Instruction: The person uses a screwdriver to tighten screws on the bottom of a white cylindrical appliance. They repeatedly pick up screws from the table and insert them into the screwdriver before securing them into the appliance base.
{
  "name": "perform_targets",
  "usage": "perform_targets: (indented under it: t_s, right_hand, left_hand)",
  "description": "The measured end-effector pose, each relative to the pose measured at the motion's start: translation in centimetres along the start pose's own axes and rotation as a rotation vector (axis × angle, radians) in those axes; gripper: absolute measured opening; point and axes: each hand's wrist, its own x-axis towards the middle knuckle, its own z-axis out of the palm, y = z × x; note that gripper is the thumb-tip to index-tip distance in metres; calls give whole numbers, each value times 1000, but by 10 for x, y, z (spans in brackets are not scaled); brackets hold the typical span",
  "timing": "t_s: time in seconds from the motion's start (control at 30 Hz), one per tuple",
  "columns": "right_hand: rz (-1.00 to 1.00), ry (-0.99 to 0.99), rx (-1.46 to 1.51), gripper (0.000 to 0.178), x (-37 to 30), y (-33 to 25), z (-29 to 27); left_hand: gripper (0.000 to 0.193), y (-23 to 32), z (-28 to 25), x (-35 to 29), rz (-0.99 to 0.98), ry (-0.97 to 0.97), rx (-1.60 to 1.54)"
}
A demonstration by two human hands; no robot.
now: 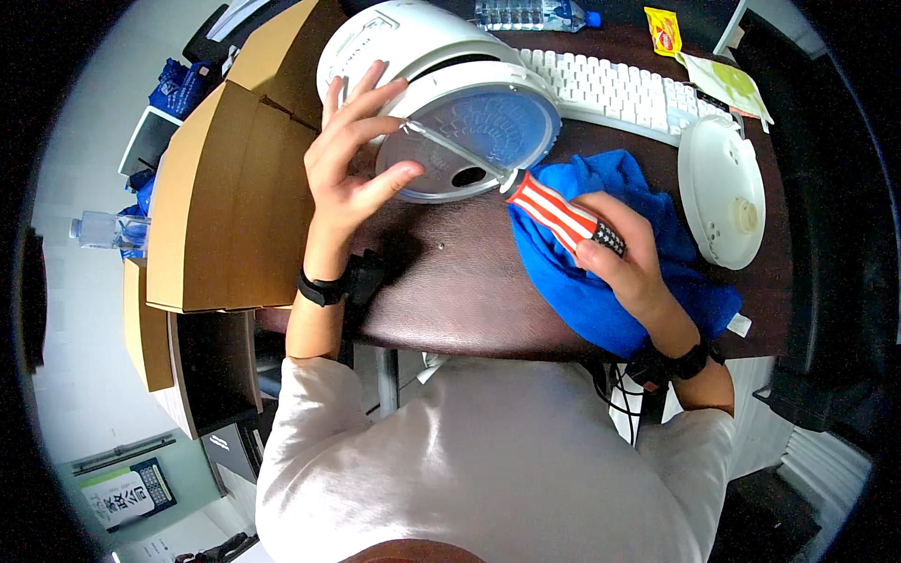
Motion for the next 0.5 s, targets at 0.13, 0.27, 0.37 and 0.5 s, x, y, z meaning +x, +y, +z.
perform_targets:
  t_s: [0.13,0.27,0.37,0.5]
  right_hand:
    - [35,-4,24,37,5,5,4]
    - [44,0,-3,36,6,5,7]
    - [34,-11,22,36,8,2,10]
    - [48,1,-2,37,6,8,9]
  left_hand:
    - [30,3,0,3,-26,24,1]
    - [22,2,4,2,-29,55,15]
    - [17,0,5,1,-14,74,17]
    - [14,3,4,2,-19,80,4]
